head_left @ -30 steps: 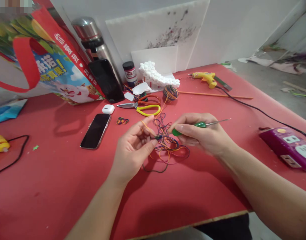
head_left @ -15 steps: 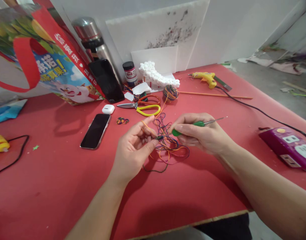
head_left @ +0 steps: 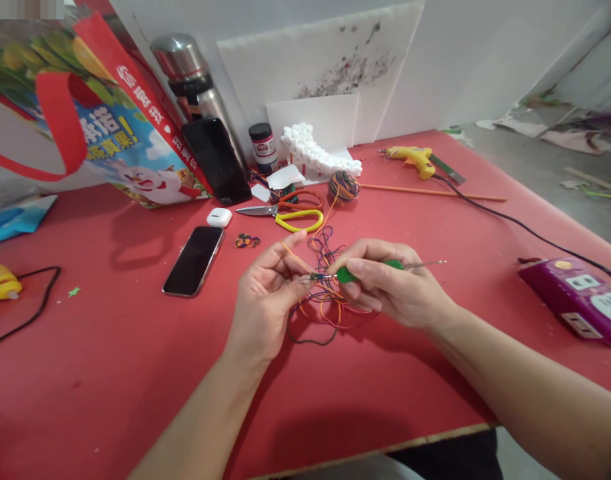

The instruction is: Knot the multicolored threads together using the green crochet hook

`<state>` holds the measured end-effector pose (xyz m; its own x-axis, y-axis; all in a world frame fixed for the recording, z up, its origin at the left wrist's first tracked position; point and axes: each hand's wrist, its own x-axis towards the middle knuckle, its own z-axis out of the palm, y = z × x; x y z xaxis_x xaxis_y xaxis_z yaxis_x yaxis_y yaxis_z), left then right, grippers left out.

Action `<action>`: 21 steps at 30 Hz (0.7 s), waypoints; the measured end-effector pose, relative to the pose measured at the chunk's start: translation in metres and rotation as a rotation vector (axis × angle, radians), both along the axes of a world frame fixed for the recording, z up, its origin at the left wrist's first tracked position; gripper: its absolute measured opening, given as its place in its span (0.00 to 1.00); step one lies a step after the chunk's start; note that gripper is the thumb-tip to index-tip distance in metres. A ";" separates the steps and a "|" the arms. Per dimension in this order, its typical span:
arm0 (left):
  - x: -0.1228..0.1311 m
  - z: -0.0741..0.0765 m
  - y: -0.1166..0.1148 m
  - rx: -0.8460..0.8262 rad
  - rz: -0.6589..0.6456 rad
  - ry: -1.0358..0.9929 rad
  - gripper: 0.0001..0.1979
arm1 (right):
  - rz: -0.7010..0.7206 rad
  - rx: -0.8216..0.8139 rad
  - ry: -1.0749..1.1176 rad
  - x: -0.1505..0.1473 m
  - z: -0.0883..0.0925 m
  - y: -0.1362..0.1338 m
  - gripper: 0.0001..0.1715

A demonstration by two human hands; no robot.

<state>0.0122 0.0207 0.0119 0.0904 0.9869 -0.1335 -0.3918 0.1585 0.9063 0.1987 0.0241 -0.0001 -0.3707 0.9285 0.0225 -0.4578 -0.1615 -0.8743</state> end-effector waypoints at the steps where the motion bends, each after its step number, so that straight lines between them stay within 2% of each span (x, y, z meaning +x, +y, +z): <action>1: 0.001 0.001 -0.001 -0.014 0.004 -0.017 0.24 | -0.007 0.019 0.002 -0.001 0.000 -0.001 0.10; 4: 0.003 0.004 -0.003 -0.017 0.034 -0.046 0.22 | -0.070 0.047 0.053 -0.004 0.002 -0.001 0.09; 7: 0.004 0.004 -0.005 -0.007 0.069 -0.068 0.21 | -0.120 0.003 0.105 -0.008 0.003 0.001 0.11; 11: 0.003 0.003 -0.004 0.004 0.058 -0.084 0.20 | -0.082 -0.060 0.152 -0.008 0.003 0.004 0.13; 17: 0.003 0.002 -0.003 0.021 0.051 -0.070 0.19 | -0.046 -0.090 0.133 -0.006 -0.001 0.004 0.07; 21: 0.002 0.000 -0.003 0.063 0.034 -0.038 0.19 | -0.030 -0.075 0.106 -0.005 -0.002 0.002 0.07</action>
<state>0.0142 0.0176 0.0118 0.0605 0.9958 -0.0685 -0.4299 0.0879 0.8986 0.1935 0.0264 -0.0025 -0.3419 0.9397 -0.0096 -0.5527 -0.2093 -0.8067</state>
